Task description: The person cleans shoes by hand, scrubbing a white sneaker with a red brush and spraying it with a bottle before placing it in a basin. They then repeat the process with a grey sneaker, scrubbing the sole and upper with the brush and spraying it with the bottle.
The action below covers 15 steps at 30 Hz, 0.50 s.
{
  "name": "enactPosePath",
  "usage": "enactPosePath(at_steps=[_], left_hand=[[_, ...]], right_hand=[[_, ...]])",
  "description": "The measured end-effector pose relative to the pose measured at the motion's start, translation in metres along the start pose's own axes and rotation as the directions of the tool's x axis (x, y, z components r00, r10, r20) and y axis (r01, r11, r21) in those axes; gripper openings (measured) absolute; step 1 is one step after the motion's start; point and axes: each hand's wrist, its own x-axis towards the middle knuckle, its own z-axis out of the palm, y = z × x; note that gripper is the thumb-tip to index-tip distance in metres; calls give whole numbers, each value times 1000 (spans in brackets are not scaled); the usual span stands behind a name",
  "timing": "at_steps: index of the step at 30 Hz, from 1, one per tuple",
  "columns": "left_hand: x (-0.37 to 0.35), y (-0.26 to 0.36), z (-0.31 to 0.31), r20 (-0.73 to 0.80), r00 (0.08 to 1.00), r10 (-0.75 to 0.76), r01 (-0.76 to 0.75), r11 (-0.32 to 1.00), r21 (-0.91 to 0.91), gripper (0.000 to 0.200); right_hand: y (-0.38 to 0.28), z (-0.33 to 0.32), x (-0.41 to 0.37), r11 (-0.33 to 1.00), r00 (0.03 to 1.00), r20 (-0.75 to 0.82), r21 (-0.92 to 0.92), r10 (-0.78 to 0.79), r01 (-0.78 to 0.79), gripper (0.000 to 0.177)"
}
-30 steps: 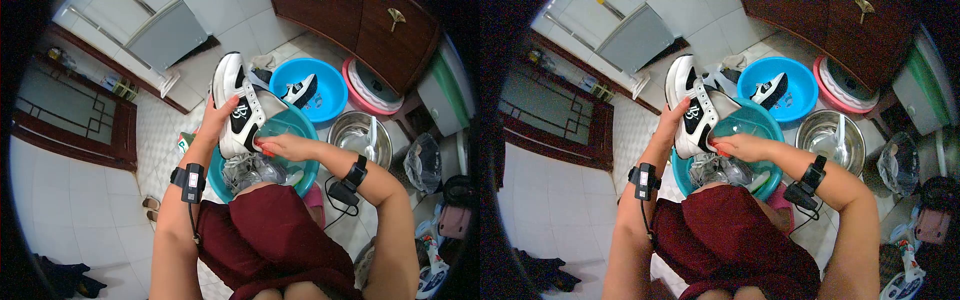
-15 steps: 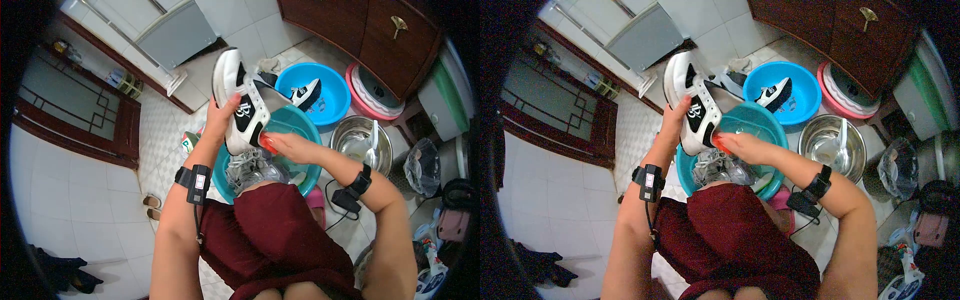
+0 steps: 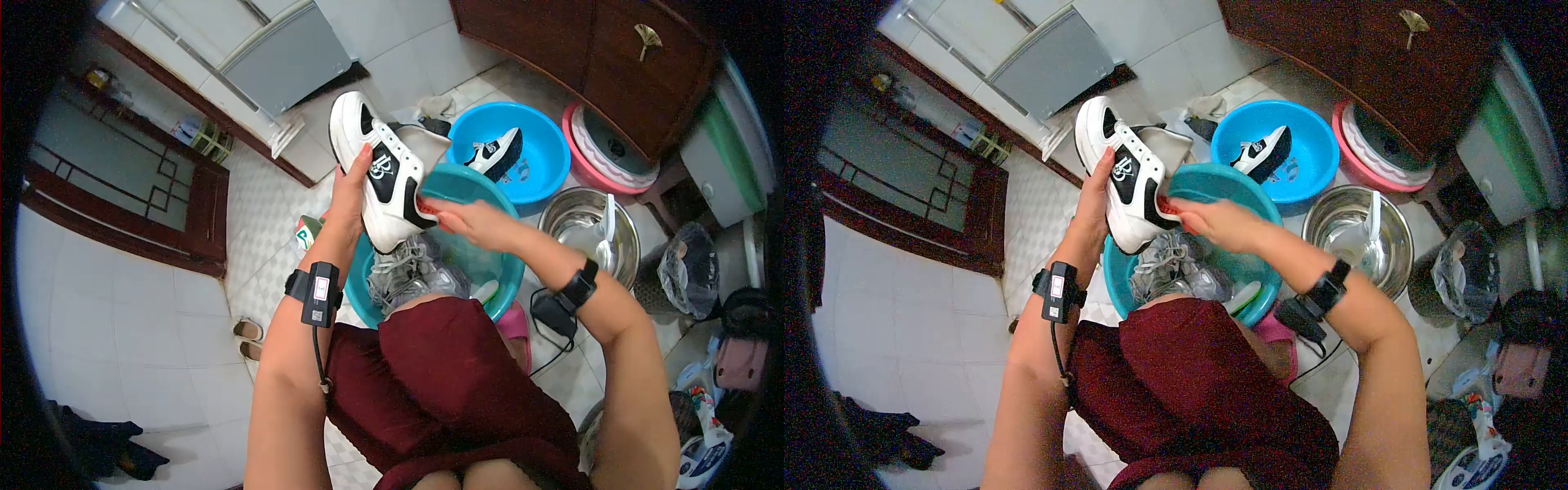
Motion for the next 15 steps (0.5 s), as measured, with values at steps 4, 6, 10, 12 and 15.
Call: enactPosePath(at_steps=[4, 6, 10, 12, 15], left_hand=[[5, -4, -6, -55, 998, 37, -39, 999, -37, 50], [8, -8, -5, -79, 994, 69, -76, 993, -89, 47], [3, -12, 7, -107, 993, -53, 24, 966, -258, 45], [5, -11, 4, -129, 992, -11, -16, 979, -201, 42], [8, 0, -5, -144, 985, 96, -112, 988, -110, 48]], right_hand=[[-10, 17, -13, 973, 981, -176, 230, 77, -35, 42], [-19, 20, -5, 964, 942, -312, 263, 127, -43, 42], [-24, 20, 29, 988, 820, -571, 140, 33, 58, 42], [-35, 16, 31, 996, 804, -593, 87, 33, 23, 42], [-20, 34, 18, 984, 754, -639, -166, -153, 59, 43]])
